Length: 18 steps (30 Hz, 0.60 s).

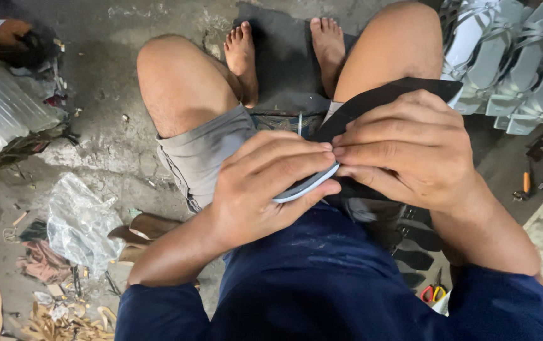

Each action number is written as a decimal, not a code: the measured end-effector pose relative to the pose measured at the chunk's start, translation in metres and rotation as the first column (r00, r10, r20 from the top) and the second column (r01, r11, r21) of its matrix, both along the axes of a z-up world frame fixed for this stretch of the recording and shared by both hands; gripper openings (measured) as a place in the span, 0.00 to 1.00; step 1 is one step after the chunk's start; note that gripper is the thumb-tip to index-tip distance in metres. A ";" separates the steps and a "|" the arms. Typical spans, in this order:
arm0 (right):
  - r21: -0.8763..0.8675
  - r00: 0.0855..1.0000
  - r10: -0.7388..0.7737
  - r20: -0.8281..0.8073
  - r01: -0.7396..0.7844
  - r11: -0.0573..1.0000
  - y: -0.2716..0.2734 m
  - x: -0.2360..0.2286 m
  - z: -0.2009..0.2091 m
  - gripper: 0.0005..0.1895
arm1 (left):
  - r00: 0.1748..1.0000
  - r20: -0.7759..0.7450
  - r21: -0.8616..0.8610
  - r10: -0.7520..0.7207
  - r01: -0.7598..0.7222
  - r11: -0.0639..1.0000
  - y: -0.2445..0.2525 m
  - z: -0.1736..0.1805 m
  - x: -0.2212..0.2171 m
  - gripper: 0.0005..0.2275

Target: The person sits on the floor and assembles sandals by attaching black rubber soles to white plastic straps. They use a handheld tool to press the sole onto the strap, then place the finished sandal aside and repeat the process with new components.

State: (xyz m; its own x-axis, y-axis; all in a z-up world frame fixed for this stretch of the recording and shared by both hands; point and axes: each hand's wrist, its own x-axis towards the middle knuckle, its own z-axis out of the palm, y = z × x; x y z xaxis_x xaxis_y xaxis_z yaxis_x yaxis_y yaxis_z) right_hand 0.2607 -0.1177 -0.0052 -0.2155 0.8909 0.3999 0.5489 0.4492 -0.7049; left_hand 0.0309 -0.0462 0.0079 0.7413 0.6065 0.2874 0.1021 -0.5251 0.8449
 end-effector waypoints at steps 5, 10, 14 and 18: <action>0.005 0.998 -0.022 0.053 0.022 1.000 -0.002 0.001 -0.002 0.07 | 0.998 0.036 0.033 0.048 -0.049 0.998 -0.003 -0.009 0.006 0.12; 0.015 0.973 -0.046 0.226 0.044 0.999 -0.002 0.013 0.000 0.08 | 0.998 0.032 0.002 0.055 -0.055 0.998 -0.001 -0.012 0.003 0.12; -0.023 0.991 -0.068 0.118 0.071 0.997 -0.005 0.017 -0.007 0.06 | 0.998 0.024 -0.007 0.058 -0.058 0.998 -0.001 -0.013 0.002 0.11; -0.052 0.985 -0.088 0.146 0.097 0.994 -0.011 0.021 -0.011 0.08 | 0.998 0.021 -0.010 0.062 -0.062 0.998 -0.001 -0.015 0.002 0.12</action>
State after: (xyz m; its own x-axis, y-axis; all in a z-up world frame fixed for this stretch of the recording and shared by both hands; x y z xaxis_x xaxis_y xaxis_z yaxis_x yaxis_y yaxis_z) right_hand 0.2814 -0.1289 -0.0163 -0.1825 0.9306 0.3172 0.6835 0.3520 -0.6394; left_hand 0.0327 -0.0473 -0.0067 0.6961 0.6536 0.2970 0.1158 -0.5105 0.8520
